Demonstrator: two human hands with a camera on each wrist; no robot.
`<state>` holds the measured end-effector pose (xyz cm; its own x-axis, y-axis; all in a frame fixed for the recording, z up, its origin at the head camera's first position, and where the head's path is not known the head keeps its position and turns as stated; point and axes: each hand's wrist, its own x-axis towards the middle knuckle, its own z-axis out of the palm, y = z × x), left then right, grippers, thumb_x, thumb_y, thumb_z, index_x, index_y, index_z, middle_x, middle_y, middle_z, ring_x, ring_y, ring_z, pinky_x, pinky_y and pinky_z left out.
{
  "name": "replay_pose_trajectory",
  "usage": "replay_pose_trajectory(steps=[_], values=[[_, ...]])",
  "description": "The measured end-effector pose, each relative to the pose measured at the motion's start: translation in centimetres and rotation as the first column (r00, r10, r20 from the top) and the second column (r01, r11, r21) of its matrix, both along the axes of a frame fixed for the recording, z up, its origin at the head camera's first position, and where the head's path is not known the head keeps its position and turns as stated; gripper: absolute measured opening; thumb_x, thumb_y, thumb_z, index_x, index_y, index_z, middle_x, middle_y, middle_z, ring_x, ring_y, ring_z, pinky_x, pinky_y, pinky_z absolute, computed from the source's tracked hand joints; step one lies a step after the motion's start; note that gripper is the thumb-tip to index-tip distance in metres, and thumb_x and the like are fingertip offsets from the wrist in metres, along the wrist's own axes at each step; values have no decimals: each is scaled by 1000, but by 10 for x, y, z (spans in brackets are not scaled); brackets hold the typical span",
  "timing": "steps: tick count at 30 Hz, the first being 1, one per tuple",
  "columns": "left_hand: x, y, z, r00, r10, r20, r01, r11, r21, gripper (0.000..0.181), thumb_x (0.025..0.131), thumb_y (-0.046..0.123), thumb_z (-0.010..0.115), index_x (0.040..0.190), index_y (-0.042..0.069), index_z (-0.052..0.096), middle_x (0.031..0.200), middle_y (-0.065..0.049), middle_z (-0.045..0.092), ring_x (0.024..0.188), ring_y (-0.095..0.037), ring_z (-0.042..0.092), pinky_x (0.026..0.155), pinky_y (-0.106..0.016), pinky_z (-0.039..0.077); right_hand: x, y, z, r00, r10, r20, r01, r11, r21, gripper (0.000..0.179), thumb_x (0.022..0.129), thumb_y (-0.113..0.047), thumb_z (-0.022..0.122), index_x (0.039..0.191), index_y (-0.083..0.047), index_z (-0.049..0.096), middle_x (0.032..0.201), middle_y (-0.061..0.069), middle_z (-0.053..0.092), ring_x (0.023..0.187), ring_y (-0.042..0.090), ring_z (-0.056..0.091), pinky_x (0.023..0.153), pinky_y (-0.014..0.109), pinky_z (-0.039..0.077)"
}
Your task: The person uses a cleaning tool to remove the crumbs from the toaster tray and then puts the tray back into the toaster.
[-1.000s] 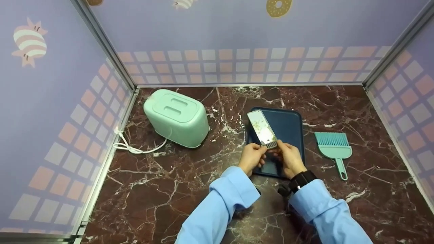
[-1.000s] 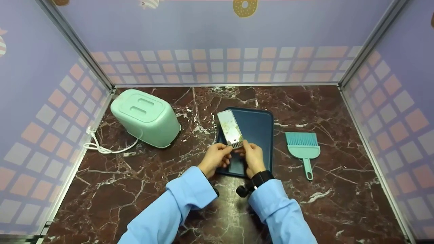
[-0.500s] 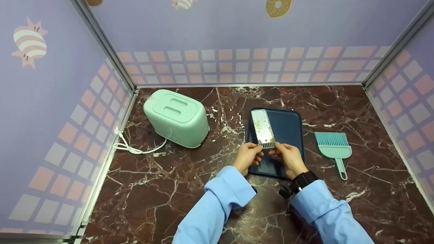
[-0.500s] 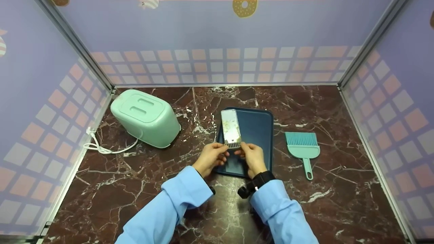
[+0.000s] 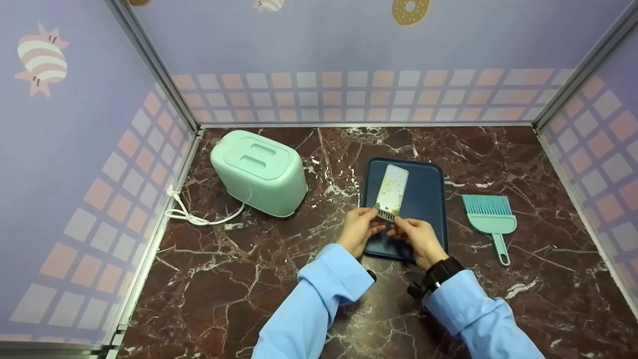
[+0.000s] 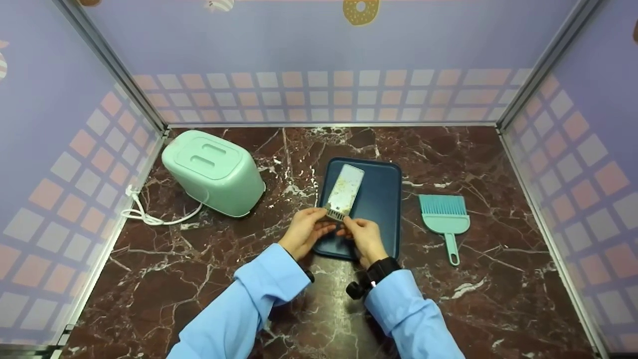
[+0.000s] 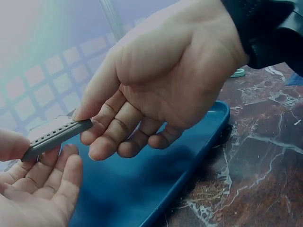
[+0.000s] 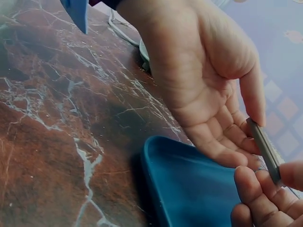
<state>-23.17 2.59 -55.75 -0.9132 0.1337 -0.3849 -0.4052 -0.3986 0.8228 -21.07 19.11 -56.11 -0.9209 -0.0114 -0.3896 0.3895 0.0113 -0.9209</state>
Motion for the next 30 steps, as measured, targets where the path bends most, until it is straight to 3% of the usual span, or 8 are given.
replay_pose_trajectory(steps=[4,11,23,30], values=[[-2,-1,-2,1000,7,4,-7,1000,16,20,105,7,54,112,-9,64,91,-11,67,77,-19,68,78,-31,60,1,-2,1,1000,13,-4,-13,1000,0,37,104,-31,62,104,4,73,80,3,74,81,20,70,76,32,51],[-3,-3,-5,999,52,14,-53,996,74,16,103,4,56,110,-9,63,89,-11,66,76,-18,66,76,-32,60,2,-9,0,1000,9,-11,-9,1000,-12,35,104,-26,63,102,8,72,74,2,72,76,20,70,75,31,54],[-5,-6,-4,992,114,53,-117,992,49,19,102,5,58,114,-9,64,84,-8,66,71,-14,64,65,-25,56,4,-22,-2,999,32,37,-29,995,-97,29,103,-23,64,91,2,73,65,0,67,64,14,64,58,24,40],[-8,-9,-4,989,125,75,-130,989,69,15,100,4,59,111,-7,62,83,-8,64,71,-14,62,62,-26,55,4,-30,-2,998,54,36,-50,993,-103,28,103,-21,63,85,-2,73,65,0,67,62,13,60,59,23,43]])
